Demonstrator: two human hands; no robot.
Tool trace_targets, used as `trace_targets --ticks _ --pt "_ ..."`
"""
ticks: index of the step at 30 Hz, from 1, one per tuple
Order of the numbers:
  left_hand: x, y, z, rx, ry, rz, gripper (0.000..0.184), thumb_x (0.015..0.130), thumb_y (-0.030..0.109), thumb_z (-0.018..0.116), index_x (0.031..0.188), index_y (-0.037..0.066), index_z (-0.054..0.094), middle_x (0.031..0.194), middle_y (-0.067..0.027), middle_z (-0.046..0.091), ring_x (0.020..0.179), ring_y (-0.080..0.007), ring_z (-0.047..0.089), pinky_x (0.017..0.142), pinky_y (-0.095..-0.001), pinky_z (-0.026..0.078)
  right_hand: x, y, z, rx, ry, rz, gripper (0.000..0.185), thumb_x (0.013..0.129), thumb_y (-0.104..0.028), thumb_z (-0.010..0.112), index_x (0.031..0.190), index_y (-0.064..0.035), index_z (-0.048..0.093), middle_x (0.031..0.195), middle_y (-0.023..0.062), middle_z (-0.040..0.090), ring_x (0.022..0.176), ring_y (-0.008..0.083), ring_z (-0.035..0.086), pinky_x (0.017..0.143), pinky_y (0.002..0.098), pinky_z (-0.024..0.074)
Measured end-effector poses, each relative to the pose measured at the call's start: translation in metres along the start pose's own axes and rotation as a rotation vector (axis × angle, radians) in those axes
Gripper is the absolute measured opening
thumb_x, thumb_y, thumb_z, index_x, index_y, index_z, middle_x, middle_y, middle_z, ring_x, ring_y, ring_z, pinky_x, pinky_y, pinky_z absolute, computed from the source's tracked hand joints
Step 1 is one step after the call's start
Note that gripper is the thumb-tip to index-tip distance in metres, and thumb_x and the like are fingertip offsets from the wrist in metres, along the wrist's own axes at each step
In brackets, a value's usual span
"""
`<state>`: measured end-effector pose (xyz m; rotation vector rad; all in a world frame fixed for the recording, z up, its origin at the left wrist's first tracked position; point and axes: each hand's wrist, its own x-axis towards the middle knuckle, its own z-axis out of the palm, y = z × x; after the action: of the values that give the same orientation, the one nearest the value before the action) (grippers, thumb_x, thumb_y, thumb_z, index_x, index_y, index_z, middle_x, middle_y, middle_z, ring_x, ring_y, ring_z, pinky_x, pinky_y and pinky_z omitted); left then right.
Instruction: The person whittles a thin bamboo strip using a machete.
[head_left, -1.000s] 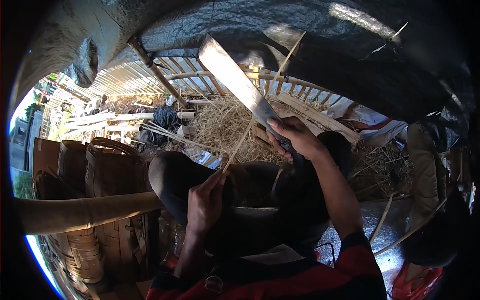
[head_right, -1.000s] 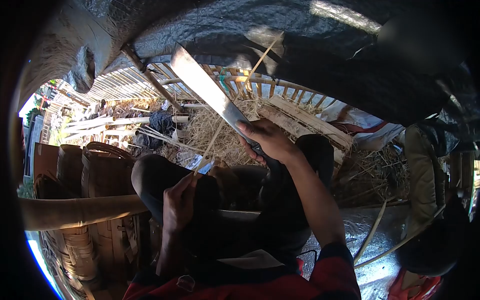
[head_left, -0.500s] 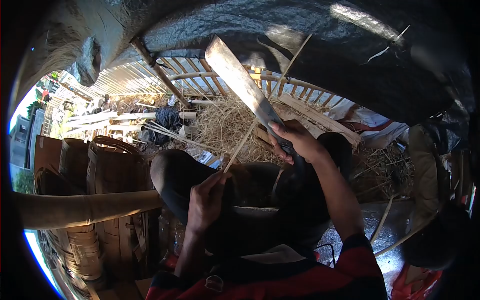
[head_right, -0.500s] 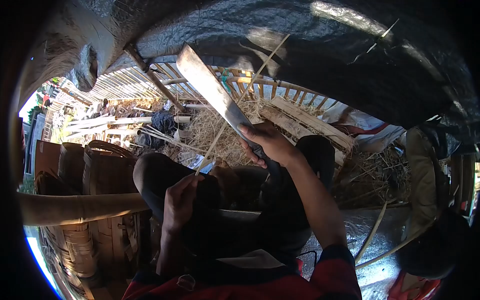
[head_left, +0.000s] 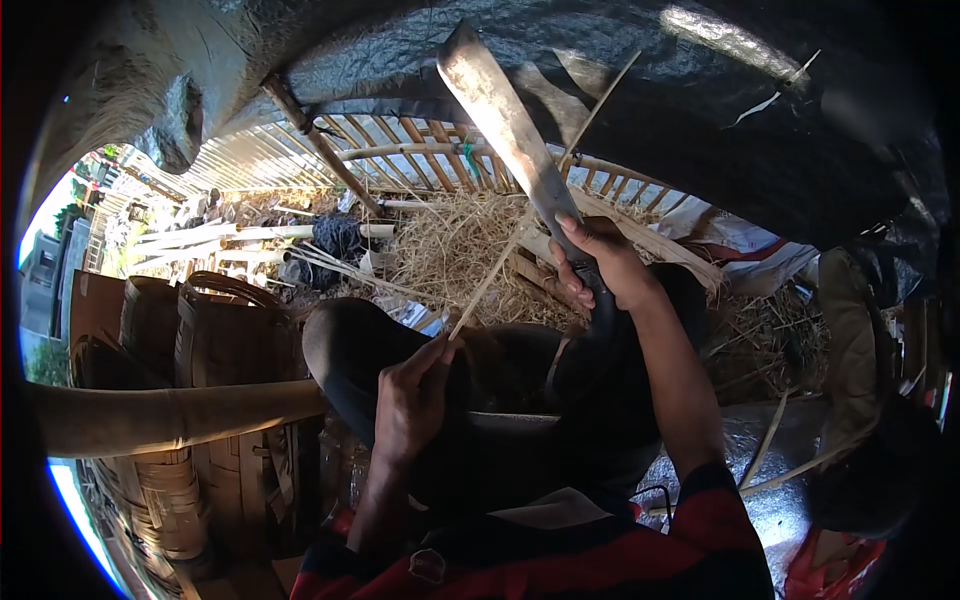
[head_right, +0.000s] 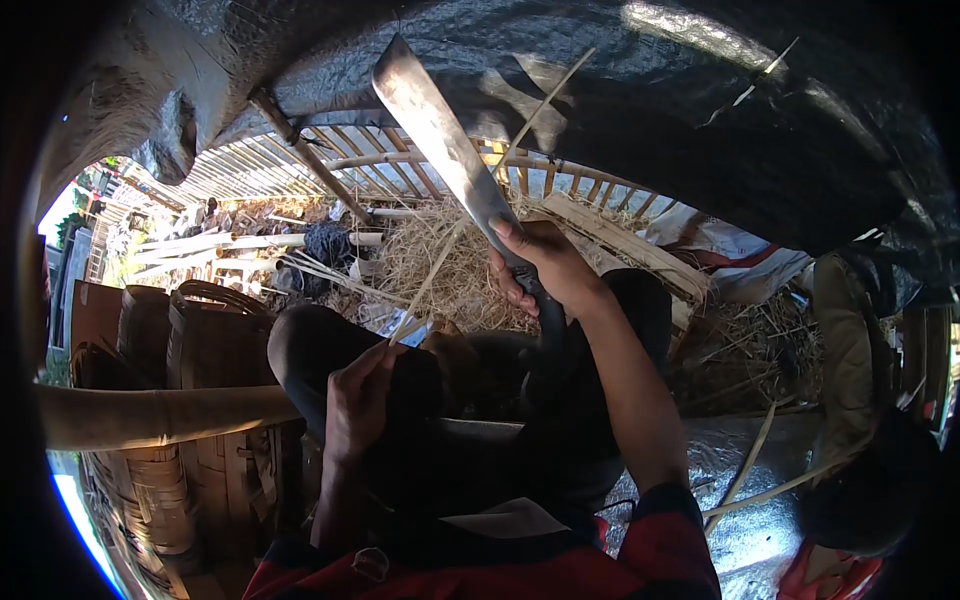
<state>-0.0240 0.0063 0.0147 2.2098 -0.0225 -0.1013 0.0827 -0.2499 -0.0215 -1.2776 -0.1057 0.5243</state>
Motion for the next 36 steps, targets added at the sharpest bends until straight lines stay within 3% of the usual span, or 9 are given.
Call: trace_targets --ticks 6,14,19,22,26,28,30,34,36 --pt "0.002 -0.006 0.000 -0.008 0.009 0.076 0.018 0.092 0.007 0.058 0.107 0.000 0.065 0.078 -0.0192 0.066 0.067 -0.0213 0.069 0.060 -0.0279 0.048 0.001 0.005 0.000 -0.020 -0.035 -0.035 0.049 0.097 -0.047 0.047 0.077 -0.0031 0.054 0.050 0.0052 0.047 0.036 0.0100 0.042 0.034 0.0238 0.0331" --pt "0.003 -0.002 0.000 -0.006 -0.042 0.008 0.018 0.093 0.007 0.058 0.107 -0.001 0.066 0.072 -0.0164 0.063 0.058 -0.0061 0.054 0.054 -0.0257 0.043 0.001 0.003 0.001 -0.006 -0.042 0.010 0.050 0.095 -0.049 0.050 0.075 -0.0029 0.054 0.049 0.0056 0.048 0.035 0.0105 0.042 0.034 0.0249 0.0343" --pt "0.001 -0.004 0.000 -0.050 -0.012 0.050 0.016 0.093 0.007 0.058 0.105 0.000 0.066 0.068 -0.0151 0.060 0.055 -0.0070 0.051 0.052 -0.0259 0.042 -0.003 0.005 0.006 0.008 -0.124 0.009 0.050 0.096 -0.047 0.050 0.074 -0.0022 0.055 0.049 0.0046 0.048 0.035 0.0110 0.043 0.034 0.0237 0.0348" --pt "0.004 -0.003 0.002 -0.038 -0.025 0.039 0.015 0.093 0.007 0.058 0.104 0.000 0.066 0.067 -0.0148 0.060 0.054 -0.0088 0.051 0.052 -0.0261 0.042 -0.002 0.004 0.005 -0.035 -0.008 0.036 0.049 0.096 -0.047 0.050 0.075 -0.0025 0.055 0.051 0.0052 0.049 0.035 0.0112 0.043 0.034 0.0242 0.0346" --pt "0.001 -0.001 0.001 -0.033 -0.028 0.030 0.015 0.093 0.007 0.057 0.103 0.000 0.066 0.067 -0.0149 0.060 0.053 -0.0108 0.053 0.053 -0.0264 0.042 0.002 0.008 0.002 0.249 -0.068 0.006 0.049 0.097 -0.047 0.048 0.075 -0.0031 0.054 0.050 0.0055 0.048 0.036 0.0113 0.043 0.033 0.0252 0.0345" --pt "0.001 -0.008 0.004 -0.060 -0.006 0.085 0.015 0.093 0.007 0.057 0.104 0.000 0.066 0.067 -0.0153 0.060 0.053 -0.0105 0.052 0.052 -0.0266 0.042 -0.002 0.008 0.008 -0.030 -0.152 0.046 0.048 0.097 -0.047 0.048 0.075 -0.0037 0.054 0.049 0.0048 0.047 0.036 0.0107 0.042 0.033 0.0251 0.0335" --pt "0.001 -0.011 0.005 -0.079 0.010 0.120 0.016 0.093 0.007 0.058 0.104 0.000 0.066 0.067 -0.0158 0.059 0.053 -0.0103 0.052 0.052 -0.0267 0.042 -0.003 0.010 0.006 -0.006 -0.150 0.040 0.048 0.097 -0.046 0.048 0.076 -0.0035 0.053 0.049 0.0046 0.046 0.035 0.0107 0.042 0.033 0.0247 0.0327" --pt "0.000 -0.009 0.002 -0.043 -0.028 0.006 0.016 0.093 0.009 0.057 0.104 0.001 0.066 0.067 -0.0155 0.060 0.053 -0.0095 0.051 0.053 -0.0267 0.042 0.001 0.010 0.005 0.268 -0.073 0.047 0.048 0.098 -0.044 0.047 0.076 -0.0021 0.054 0.050 0.0053 0.048 0.035 0.0115 0.042 0.033 0.0243 0.0329" --pt "0.002 -0.007 0.006 -0.049 -0.039 0.041 0.016 0.093 0.009 0.057 0.104 0.001 0.066 0.066 -0.0147 0.060 0.052 -0.0089 0.050 0.052 -0.0268 0.042 -0.002 0.012 0.011 0.011 -0.187 0.070 0.048 0.097 -0.046 0.047 0.076 -0.0029 0.053 0.050 0.0049 0.047 0.035 0.0110 0.042 0.033 0.0241 0.0331"
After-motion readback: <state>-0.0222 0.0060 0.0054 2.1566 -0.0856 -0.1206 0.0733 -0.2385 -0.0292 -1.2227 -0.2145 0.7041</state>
